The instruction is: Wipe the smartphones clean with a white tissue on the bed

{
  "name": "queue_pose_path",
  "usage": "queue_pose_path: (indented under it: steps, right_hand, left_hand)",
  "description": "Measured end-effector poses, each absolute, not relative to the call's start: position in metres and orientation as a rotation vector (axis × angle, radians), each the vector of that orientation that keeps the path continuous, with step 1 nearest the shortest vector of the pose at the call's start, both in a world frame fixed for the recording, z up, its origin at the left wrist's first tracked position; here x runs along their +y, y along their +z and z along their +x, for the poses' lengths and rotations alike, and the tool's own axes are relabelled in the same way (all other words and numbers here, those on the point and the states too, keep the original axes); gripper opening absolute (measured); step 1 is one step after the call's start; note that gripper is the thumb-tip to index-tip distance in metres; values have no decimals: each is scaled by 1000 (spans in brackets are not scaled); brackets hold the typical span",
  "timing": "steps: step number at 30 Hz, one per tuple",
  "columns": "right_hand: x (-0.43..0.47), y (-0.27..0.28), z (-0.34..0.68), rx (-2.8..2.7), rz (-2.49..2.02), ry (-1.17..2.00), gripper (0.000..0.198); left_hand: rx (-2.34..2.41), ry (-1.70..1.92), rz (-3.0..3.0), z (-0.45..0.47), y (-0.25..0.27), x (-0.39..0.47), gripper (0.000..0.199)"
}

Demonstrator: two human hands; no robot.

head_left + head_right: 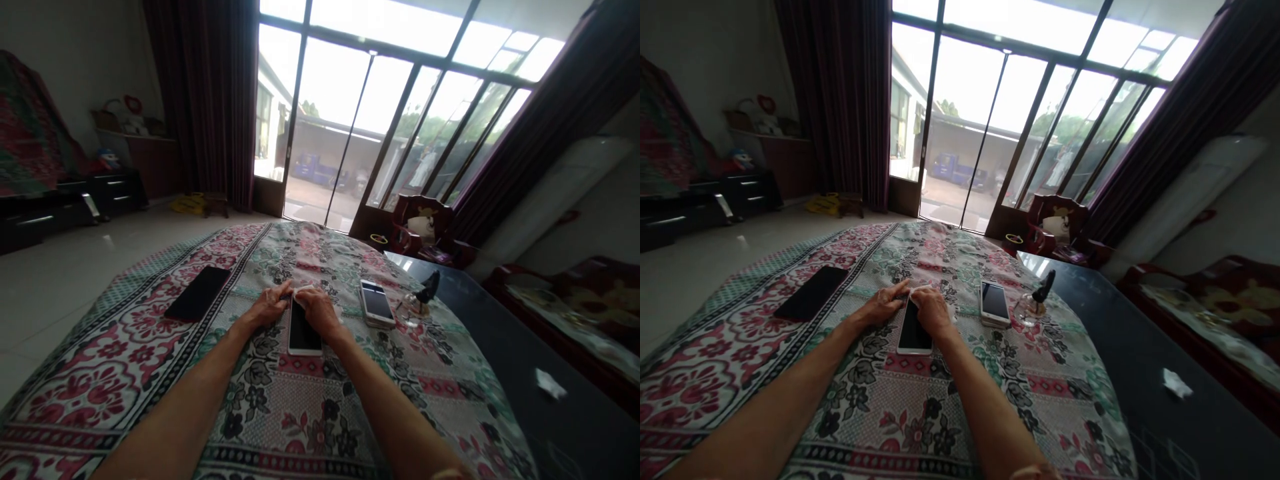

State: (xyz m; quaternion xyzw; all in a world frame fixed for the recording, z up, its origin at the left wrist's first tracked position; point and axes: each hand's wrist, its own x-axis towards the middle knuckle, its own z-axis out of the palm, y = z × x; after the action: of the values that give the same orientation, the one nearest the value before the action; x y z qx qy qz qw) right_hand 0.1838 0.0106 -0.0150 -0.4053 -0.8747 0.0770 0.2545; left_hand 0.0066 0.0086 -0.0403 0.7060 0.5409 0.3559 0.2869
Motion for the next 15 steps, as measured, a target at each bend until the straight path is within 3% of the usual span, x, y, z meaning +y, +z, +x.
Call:
queue_pose_path:
  steps: [8, 15]
  right_hand:
    - [-6, -18, 192, -2527, -933, 238, 42]
    - [-54, -17, 196, -2610, -779, 328, 35]
  left_hand:
    - [1393, 947, 1865, 5, -46, 14, 73]
    - [1388, 952, 1833, 6, -46, 14, 71]
